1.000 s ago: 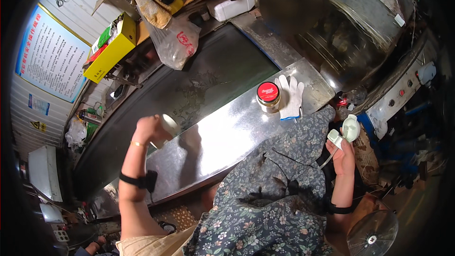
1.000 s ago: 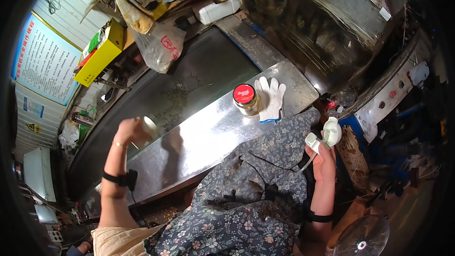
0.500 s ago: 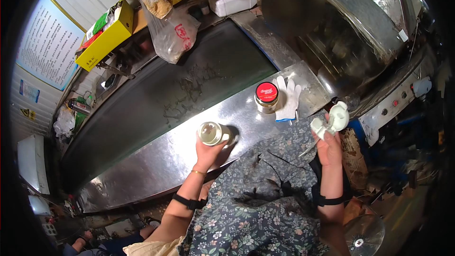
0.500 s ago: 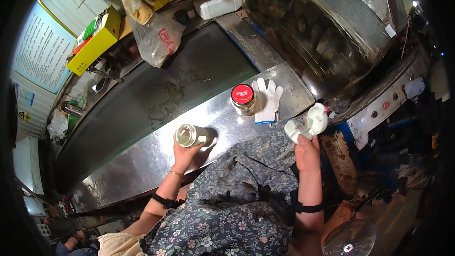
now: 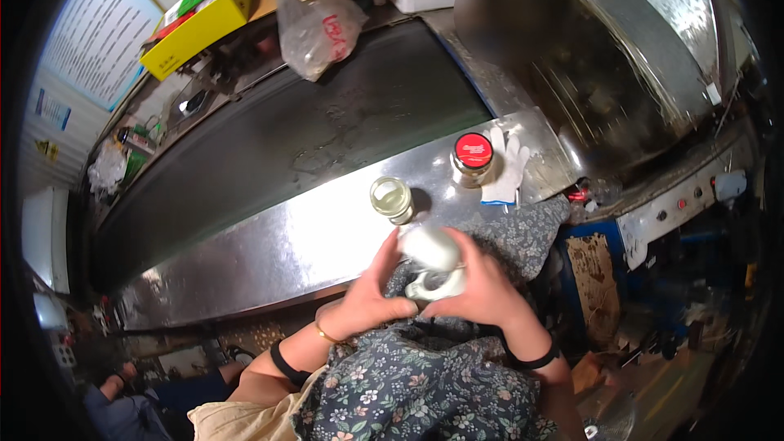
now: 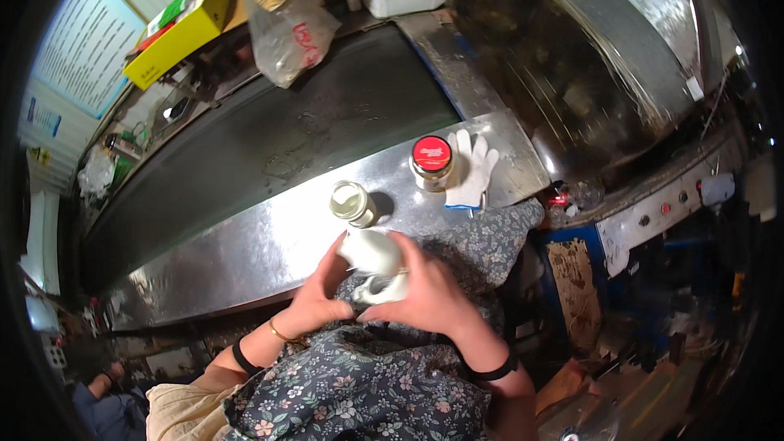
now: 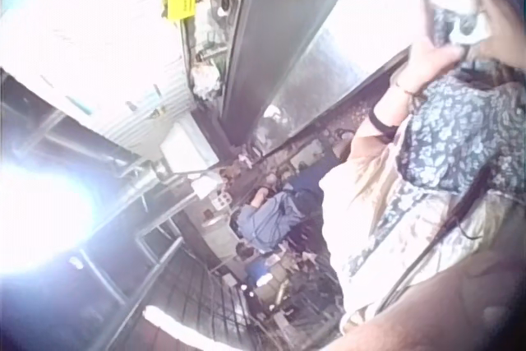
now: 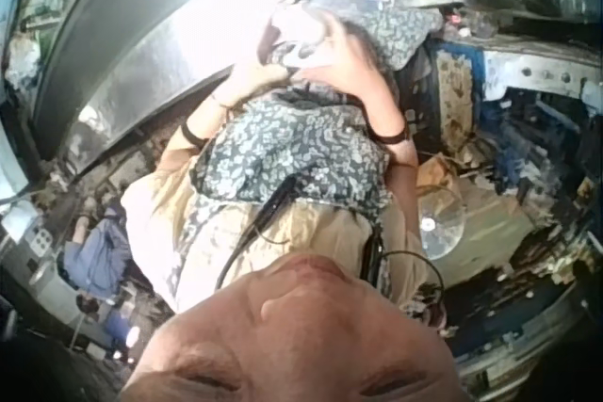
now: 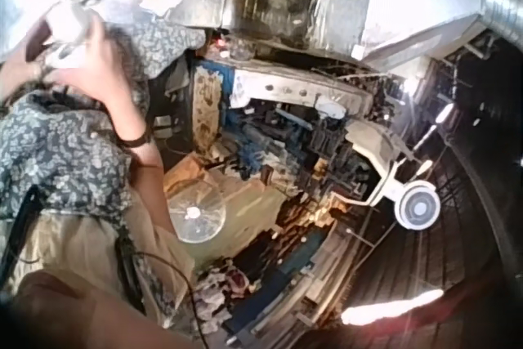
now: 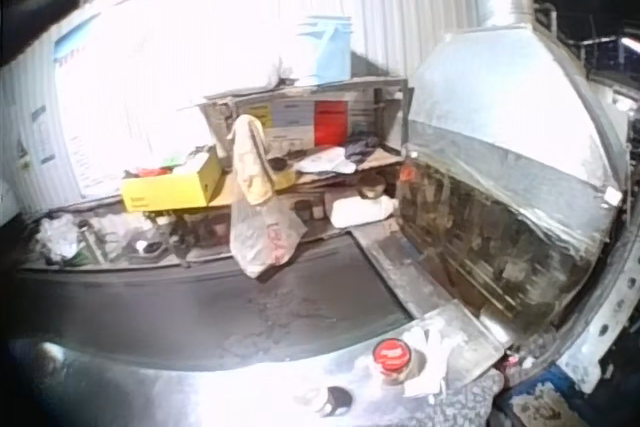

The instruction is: Manually assembling shoe components and operating a heat-setting or pressing machine in a factory setting.

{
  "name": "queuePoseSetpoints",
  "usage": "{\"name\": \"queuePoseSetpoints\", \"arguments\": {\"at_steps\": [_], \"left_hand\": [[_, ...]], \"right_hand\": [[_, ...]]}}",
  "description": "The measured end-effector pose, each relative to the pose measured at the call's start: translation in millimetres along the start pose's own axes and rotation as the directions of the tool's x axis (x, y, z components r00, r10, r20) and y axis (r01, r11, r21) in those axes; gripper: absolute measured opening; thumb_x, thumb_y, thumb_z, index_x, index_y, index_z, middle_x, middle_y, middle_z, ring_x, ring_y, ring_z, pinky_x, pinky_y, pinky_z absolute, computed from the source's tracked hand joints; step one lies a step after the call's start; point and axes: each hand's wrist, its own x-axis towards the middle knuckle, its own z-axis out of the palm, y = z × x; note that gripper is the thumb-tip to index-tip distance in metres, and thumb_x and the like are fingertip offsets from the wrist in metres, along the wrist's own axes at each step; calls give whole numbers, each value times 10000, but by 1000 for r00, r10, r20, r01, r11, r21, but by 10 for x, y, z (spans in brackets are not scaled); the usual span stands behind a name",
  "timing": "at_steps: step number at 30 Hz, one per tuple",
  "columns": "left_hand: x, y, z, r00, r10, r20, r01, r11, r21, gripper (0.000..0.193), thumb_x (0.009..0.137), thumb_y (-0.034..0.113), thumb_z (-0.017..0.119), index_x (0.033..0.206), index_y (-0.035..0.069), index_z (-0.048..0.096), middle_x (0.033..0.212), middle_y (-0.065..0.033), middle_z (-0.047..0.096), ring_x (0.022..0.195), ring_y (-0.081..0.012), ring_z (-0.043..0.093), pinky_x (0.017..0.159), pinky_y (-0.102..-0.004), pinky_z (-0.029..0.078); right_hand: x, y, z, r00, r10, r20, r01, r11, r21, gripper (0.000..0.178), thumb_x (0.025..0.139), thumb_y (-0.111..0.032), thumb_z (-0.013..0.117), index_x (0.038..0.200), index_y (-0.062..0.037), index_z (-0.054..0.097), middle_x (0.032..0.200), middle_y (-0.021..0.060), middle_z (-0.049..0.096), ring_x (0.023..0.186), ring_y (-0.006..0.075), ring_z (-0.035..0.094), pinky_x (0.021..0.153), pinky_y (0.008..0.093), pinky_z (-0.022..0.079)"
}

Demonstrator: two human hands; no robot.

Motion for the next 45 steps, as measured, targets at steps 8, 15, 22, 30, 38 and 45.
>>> {"name": "queuePoseSetpoints", "arguments": {"at_steps": [8,15,22,30,38,45], "left_hand": [[-37,-119,-106,963,-269,-26,183,718,-672,623,880,224,719,1396,22,434,1352,-135,554,1197,-247,591,1031,-365,487],[-224,-259,-975,955,-236,-182,3,617,-787,643,902,408,618,1387,20,451,1283,-251,558,1141,-373,612,980,-457,542],[-337,-526,-1243,957,-231,-177,-38,503,-864,721,899,457,639,1369,-54,442,1193,-239,586,1117,-405,610,1004,-498,516],[-573,-1108,-1329,965,-226,-137,-23,445,-895,769,846,396,724,1392,-46,412,1181,-225,599,1116,-364,623,1042,-545,477],[-563,-1147,-1418,995,-100,-21,16,352,-936,841,808,396,759,1429,-30,385,1180,-241,608,1130,-380,616,1059,-599,438],[-540,-1213,-1471,993,-118,-8,33,342,-939,886,796,420,780,1443,-26,370,1187,-246,607,1134,-390,620,1052,-605,443]], "right_hand": [[244,61,274,939,-319,129,343,887,-308,926,931,-607,539,1493,72,257,1143,263,641,992,365,648,912,446,496],[755,673,-400,800,-162,-577,-86,922,-378,653,830,-336,769,1339,-10,524,1202,191,606,1122,349,570,946,461,469],[1346,572,-735,942,-74,-329,-190,688,-700,690,720,-378,834,1286,-61,598,1176,165,596,1139,355,544,969,445,464],[1396,587,-809,930,-207,-304,-111,630,-768,631,717,-273,815,1277,-61,614,1128,166,620,1101,351,571,957,434,479],[1138,1614,-1388,805,254,-536,103,829,549,576,843,-36,694,1375,-42,473,1113,79,600,997,141,601,879,300,490],[875,2285,-1265,844,146,-517,-248,959,-134,690,706,-82,814,1310,-36,485,1269,159,554,1170,271,557,996,376,455]]}}
